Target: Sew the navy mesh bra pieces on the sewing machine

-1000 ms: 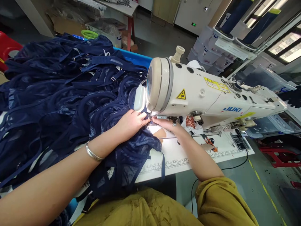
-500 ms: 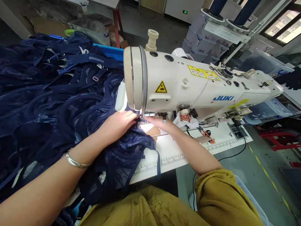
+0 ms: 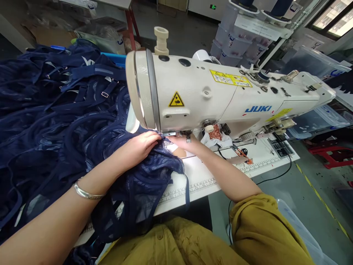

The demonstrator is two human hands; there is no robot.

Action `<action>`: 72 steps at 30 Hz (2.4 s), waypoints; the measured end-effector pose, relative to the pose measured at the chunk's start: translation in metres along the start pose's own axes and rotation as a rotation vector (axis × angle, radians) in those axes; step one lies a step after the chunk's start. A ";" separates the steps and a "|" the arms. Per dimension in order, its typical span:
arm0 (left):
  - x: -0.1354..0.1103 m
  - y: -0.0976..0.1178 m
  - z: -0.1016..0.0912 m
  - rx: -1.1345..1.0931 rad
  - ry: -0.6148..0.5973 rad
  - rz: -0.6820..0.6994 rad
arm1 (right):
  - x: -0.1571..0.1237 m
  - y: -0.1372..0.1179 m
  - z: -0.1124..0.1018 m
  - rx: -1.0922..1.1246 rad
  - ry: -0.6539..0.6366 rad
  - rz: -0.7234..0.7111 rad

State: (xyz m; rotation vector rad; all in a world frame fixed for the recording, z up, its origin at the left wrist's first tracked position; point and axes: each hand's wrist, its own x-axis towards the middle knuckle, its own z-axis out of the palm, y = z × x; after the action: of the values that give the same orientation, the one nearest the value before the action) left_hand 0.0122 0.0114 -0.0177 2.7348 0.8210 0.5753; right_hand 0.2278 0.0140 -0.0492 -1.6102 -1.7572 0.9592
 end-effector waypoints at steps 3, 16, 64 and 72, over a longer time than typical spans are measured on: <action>-0.001 0.001 0.002 0.009 0.020 0.004 | -0.012 -0.010 -0.007 -0.076 -0.020 -0.032; -0.006 0.001 0.005 0.086 -0.009 -0.052 | -0.031 -0.032 -0.011 -0.586 -0.059 -0.110; -0.001 0.010 0.012 0.058 -0.060 -0.108 | -0.031 -0.018 -0.012 -0.659 0.005 -0.163; -0.003 0.009 0.014 0.034 -0.045 -0.112 | -0.034 -0.032 -0.016 -0.709 -0.060 -0.169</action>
State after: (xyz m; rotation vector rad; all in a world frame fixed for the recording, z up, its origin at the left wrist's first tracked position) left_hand 0.0203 0.0009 -0.0279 2.7005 0.9739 0.4798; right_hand 0.2262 -0.0178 -0.0118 -1.7940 -2.3983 0.3055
